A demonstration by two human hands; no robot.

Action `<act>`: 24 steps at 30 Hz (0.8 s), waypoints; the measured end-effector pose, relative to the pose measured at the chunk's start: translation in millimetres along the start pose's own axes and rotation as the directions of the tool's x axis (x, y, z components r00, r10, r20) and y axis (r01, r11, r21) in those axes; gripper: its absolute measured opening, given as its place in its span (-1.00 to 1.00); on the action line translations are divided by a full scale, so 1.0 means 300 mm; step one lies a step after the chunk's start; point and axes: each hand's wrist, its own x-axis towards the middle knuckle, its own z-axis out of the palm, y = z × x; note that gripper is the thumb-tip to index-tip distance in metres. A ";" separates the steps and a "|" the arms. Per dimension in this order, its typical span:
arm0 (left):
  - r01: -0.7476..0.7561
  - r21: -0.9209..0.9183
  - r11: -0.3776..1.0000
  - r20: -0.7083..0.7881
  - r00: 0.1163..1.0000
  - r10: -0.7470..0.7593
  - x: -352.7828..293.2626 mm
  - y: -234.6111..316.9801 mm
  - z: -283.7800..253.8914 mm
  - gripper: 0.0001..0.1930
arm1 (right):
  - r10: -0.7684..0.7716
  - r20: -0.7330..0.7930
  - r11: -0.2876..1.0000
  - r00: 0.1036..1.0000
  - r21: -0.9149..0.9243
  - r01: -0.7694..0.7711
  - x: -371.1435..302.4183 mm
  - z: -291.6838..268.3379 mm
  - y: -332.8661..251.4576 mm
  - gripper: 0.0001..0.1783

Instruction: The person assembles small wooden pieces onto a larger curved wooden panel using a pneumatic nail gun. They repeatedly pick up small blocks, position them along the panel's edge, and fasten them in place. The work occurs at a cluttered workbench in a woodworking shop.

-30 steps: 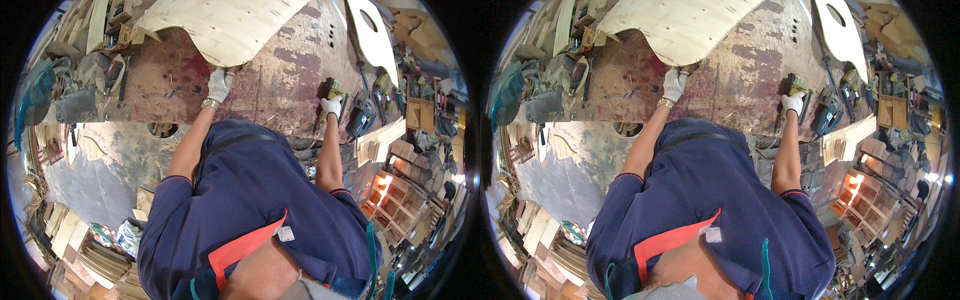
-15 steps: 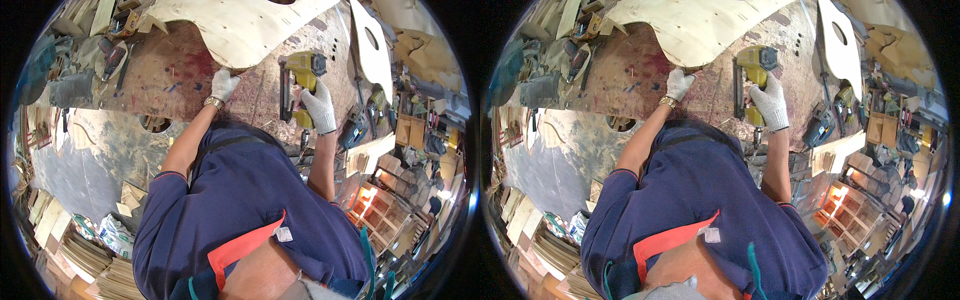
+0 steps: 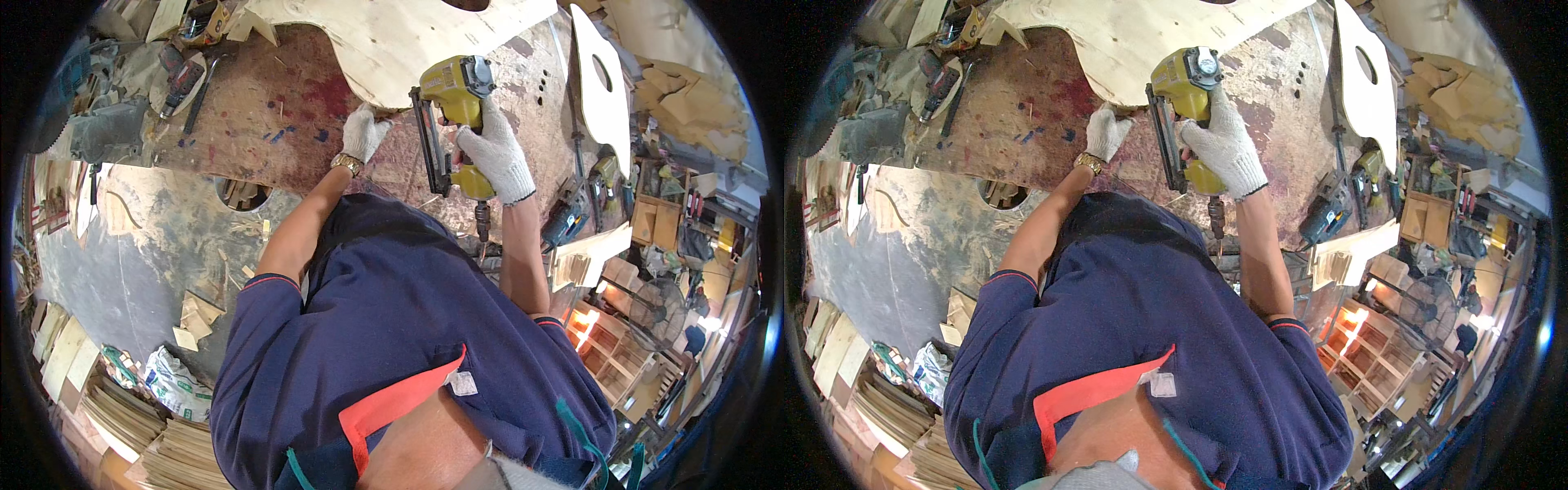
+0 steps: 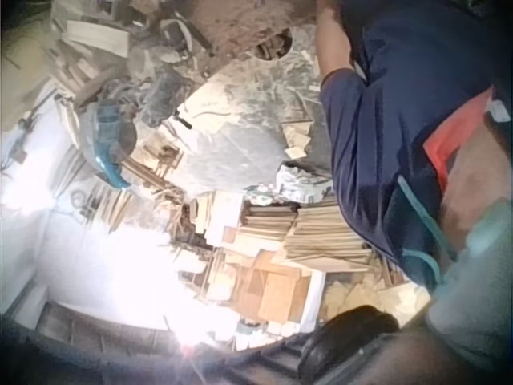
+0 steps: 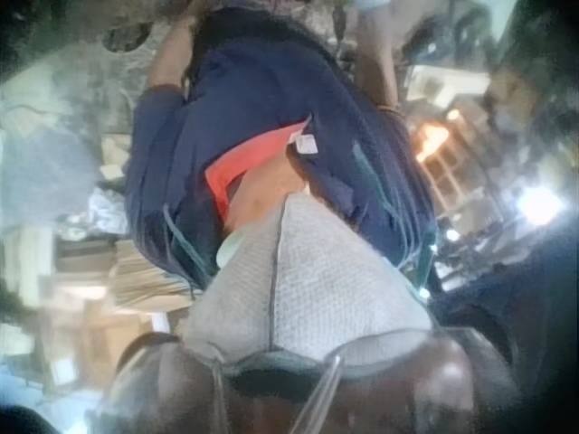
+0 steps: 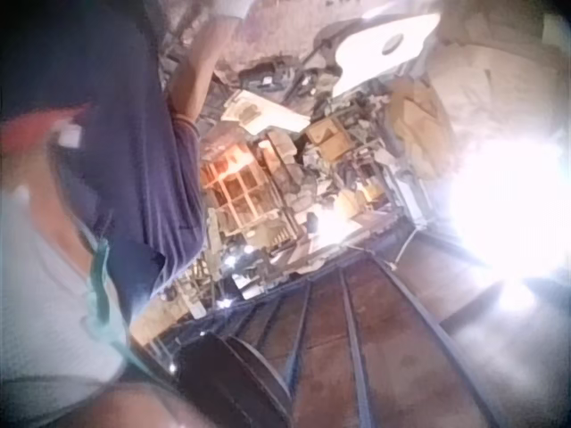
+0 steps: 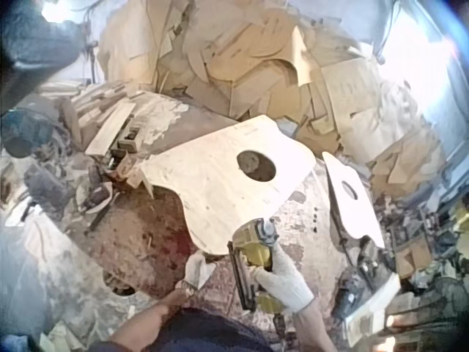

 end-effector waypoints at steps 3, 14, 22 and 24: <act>0.007 -0.037 0.999 -0.025 1.000 -0.008 0.001 -0.012 0.015 -0.60 | 0.029 0.013 0.999 1.000 -0.033 -0.028 0.003 0.016 -0.010 -0.33; 0.024 0.034 0.999 0.042 0.999 -0.025 -0.006 -0.011 0.020 -0.67 | 0.027 0.068 0.998 0.997 -0.062 -0.023 0.055 0.042 0.048 -0.34; 0.106 0.031 0.994 0.037 0.994 -0.107 -0.004 0.037 -0.005 -0.68 | 0.076 0.064 0.989 0.995 -0.132 -0.067 0.060 0.062 0.018 -0.35; 0.096 0.028 0.995 0.065 0.993 -0.097 -0.005 0.031 -0.006 -0.67 | 0.087 0.066 0.986 0.994 -0.147 -0.077 0.065 0.064 0.019 -0.36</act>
